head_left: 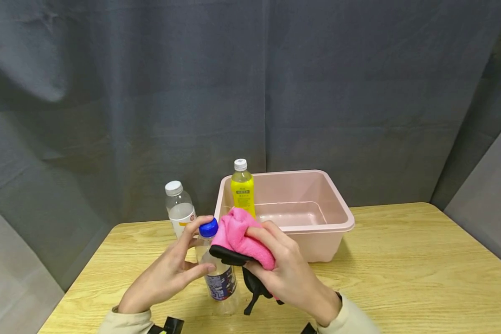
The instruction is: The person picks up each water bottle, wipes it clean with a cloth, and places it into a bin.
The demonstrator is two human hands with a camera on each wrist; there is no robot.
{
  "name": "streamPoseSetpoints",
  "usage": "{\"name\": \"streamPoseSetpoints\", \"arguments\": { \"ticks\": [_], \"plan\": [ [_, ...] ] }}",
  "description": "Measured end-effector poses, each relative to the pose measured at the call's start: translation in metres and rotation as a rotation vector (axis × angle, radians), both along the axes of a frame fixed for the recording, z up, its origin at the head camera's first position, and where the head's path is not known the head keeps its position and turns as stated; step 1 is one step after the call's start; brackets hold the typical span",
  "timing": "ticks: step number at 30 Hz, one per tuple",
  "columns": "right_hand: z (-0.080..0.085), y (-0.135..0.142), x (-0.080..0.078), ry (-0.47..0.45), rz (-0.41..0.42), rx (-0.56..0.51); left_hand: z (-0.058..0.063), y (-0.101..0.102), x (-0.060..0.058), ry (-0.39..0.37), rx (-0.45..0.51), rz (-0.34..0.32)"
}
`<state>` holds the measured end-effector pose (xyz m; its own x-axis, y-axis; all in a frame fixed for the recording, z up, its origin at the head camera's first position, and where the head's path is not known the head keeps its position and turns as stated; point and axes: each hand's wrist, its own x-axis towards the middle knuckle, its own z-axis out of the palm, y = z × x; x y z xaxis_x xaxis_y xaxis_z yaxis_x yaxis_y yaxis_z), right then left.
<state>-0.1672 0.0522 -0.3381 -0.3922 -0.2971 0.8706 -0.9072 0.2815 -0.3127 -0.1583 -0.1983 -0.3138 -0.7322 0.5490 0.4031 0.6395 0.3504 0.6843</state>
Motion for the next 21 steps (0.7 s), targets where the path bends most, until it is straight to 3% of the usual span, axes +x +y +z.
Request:
{"name": "streamPoseSetpoints", "arguments": {
  "ticks": [13,21],
  "plan": [
    [-0.001,0.005,0.001,-0.048,-0.061,0.182,0.0,-0.003,0.0,-0.039,-0.015,0.026],
    [-0.012,0.007,-0.002,-0.26,-0.082,0.512,0.0,-0.004,-0.001,-0.071,-0.015,0.039]
  ]
}}
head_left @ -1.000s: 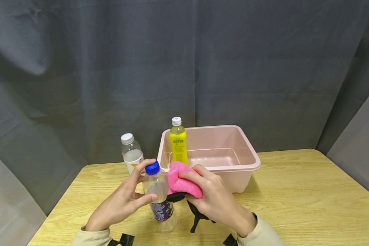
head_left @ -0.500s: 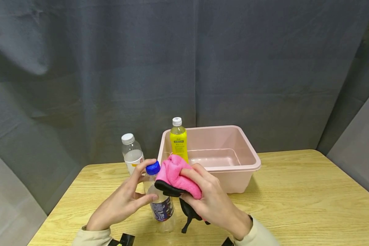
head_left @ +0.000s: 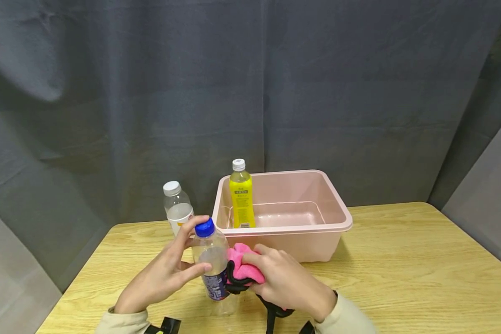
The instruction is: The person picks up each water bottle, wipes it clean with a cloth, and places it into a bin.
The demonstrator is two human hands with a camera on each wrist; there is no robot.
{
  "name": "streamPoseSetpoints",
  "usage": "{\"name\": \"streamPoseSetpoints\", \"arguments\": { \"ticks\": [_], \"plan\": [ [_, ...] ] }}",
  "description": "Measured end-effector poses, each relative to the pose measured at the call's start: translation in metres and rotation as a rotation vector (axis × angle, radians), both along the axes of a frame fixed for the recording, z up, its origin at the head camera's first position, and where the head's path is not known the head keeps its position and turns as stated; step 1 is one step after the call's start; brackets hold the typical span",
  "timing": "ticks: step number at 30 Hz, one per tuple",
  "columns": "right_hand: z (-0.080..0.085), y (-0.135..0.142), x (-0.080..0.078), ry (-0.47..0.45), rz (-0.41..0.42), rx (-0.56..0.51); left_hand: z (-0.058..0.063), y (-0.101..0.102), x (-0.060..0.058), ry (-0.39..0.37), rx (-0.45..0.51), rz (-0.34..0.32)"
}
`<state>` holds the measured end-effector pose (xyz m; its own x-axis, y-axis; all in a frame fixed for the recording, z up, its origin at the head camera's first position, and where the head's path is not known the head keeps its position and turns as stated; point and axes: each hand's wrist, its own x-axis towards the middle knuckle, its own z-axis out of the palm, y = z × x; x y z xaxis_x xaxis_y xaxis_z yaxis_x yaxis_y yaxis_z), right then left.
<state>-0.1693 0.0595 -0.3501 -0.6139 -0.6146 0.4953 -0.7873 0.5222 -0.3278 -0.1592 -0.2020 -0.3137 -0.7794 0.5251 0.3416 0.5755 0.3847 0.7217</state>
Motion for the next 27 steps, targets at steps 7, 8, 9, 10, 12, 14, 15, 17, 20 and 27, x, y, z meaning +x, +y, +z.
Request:
{"name": "streamPoseSetpoints", "arguments": {
  "ticks": [7,8,9,10,12,14,15,17,20,27],
  "plan": [
    [-0.029,-0.005,-0.01,-0.154,-0.01,0.311,0.001,0.0,0.001,0.03,0.007,-0.03],
    [-0.033,-0.006,-0.011,-0.151,-0.009,0.345,0.001,0.0,0.001,0.035,0.007,-0.034],
    [-0.037,-0.006,-0.012,-0.143,-0.01,0.372,0.002,0.0,0.002,0.033,0.005,-0.031],
    [-0.039,-0.007,-0.012,-0.133,-0.012,0.387,0.002,0.0,0.002,0.033,0.003,-0.028],
    [-0.043,-0.007,-0.013,-0.116,-0.011,0.384,0.002,0.0,0.001,0.025,0.001,-0.023],
    [-0.043,-0.007,-0.013,-0.101,-0.009,0.382,0.002,0.0,0.001,0.021,-0.001,-0.02],
    [-0.043,-0.007,-0.013,-0.102,-0.007,0.384,0.002,0.0,0.001,0.02,-0.001,-0.02],
    [-0.041,-0.006,-0.012,-0.097,-0.012,0.393,0.001,0.001,0.001,0.022,0.004,-0.026],
    [-0.032,-0.002,-0.011,-0.068,-0.027,0.38,0.0,0.001,0.001,0.028,0.01,-0.034],
    [-0.002,0.006,-0.006,0.144,-0.03,0.074,0.0,0.001,0.0,0.037,0.013,-0.037]
  ]
}}
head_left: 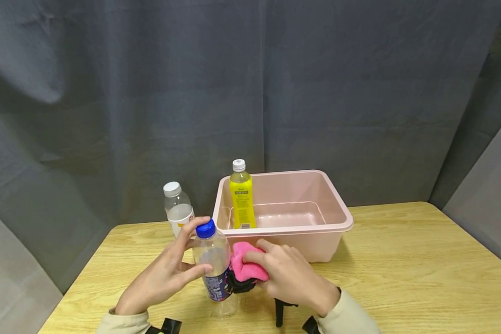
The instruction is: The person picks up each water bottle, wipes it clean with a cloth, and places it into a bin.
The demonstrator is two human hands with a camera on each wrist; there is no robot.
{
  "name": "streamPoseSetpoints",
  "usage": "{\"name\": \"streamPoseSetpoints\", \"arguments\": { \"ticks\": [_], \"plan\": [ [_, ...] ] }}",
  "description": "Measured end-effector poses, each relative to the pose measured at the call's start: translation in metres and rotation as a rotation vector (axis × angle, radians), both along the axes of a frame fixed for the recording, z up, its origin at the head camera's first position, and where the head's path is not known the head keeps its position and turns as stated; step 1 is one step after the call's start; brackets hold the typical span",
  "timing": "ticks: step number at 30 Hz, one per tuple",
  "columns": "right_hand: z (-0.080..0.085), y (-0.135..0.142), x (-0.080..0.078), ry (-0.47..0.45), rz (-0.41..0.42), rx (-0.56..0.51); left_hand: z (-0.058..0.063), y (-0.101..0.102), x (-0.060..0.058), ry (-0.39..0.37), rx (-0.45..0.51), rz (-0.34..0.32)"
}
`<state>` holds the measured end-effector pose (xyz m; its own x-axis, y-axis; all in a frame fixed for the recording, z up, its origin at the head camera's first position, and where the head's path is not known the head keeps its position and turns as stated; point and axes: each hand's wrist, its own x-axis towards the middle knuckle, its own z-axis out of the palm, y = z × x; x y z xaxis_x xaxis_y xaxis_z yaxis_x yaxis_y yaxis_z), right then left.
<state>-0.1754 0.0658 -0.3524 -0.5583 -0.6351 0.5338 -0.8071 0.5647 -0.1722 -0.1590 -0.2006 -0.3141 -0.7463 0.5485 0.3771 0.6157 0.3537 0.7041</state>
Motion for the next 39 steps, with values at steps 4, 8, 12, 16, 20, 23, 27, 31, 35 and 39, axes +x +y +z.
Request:
{"name": "streamPoseSetpoints", "arguments": {
  "ticks": [4,8,12,16,20,23,27,31,35,39],
  "plan": [
    [0.011,0.001,0.003,0.137,0.016,-0.167,0.0,0.0,0.0,0.007,0.003,-0.003],
    [0.016,-0.001,0.005,0.189,0.065,-0.339,0.0,0.0,0.0,0.018,0.006,-0.014],
    [0.017,-0.005,0.005,0.171,0.137,-0.462,0.001,0.001,0.0,0.021,-0.002,-0.01],
    [0.016,-0.008,0.005,0.158,0.147,-0.46,0.0,0.001,0.0,0.028,-0.002,-0.007],
    [0.015,-0.007,0.005,0.143,0.133,-0.419,0.0,0.001,0.0,0.03,-0.004,-0.01],
    [0.015,-0.006,0.007,0.108,0.108,-0.341,0.001,0.0,0.0,0.017,-0.01,0.005],
    [0.012,-0.003,0.008,0.011,0.071,-0.172,0.002,0.0,0.0,-0.002,-0.016,0.021],
    [-0.002,-0.005,0.005,-0.11,0.053,-0.004,0.003,0.001,0.0,-0.007,-0.024,0.025],
    [-0.024,-0.01,-0.001,-0.232,0.012,0.163,0.002,0.0,0.001,-0.007,-0.021,0.024],
    [-0.04,-0.014,-0.005,-0.263,-0.019,0.292,0.001,0.0,0.001,0.007,-0.017,0.016]
  ]
}}
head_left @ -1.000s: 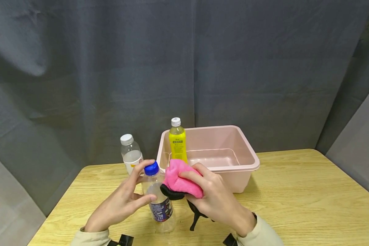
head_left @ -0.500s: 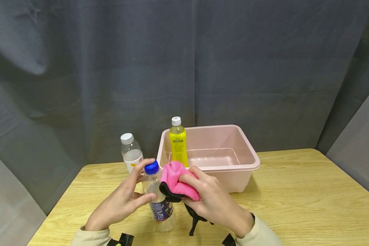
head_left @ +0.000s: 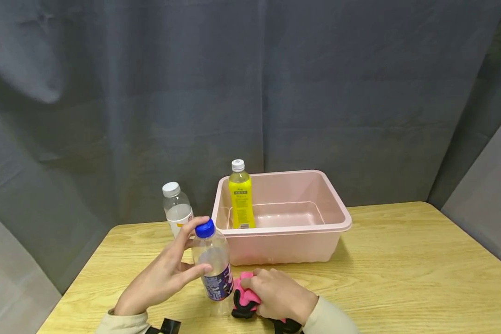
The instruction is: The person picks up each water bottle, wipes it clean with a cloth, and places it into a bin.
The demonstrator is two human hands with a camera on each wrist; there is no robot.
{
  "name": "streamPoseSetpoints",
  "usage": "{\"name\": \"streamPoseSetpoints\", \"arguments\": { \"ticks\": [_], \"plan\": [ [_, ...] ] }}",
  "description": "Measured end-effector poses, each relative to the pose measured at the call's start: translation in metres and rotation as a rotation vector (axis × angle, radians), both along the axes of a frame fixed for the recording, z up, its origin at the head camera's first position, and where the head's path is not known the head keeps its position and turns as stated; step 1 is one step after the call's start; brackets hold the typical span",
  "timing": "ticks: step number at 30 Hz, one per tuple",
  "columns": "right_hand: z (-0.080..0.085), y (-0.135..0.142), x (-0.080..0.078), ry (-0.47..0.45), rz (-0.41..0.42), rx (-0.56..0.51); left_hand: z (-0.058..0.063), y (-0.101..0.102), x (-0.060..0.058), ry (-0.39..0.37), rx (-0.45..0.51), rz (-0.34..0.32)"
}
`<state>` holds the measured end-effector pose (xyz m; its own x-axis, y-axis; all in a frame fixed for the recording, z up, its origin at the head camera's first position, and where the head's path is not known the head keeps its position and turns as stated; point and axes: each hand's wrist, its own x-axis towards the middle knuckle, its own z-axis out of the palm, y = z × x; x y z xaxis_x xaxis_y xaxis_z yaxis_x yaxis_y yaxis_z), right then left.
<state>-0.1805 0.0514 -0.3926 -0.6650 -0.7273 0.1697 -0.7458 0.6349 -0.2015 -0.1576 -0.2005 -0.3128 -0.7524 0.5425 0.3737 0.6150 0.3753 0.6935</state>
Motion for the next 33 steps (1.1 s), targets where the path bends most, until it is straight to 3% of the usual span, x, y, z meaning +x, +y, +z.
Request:
{"name": "streamPoseSetpoints", "arguments": {
  "ticks": [7,14,18,22,26,33],
  "plan": [
    [-0.001,0.0,0.0,0.005,0.003,0.027,-0.001,0.0,0.001,-0.002,-0.002,0.01],
    [0.018,0.007,0.002,0.008,0.001,-0.01,-0.001,0.001,0.0,-0.014,0.001,0.005],
    [0.038,0.013,0.008,0.055,0.02,-0.145,0.0,0.0,0.0,-0.013,-0.001,0.002],
    [0.051,0.017,0.014,0.198,0.047,-0.312,0.001,0.0,-0.001,-0.013,0.003,-0.008],
    [0.057,0.016,0.016,0.316,0.083,-0.489,0.001,-0.001,-0.001,-0.011,0.002,-0.008],
    [0.06,0.009,0.015,0.366,0.162,-0.777,0.0,0.0,-0.001,0.0,0.013,-0.006]
  ]
}}
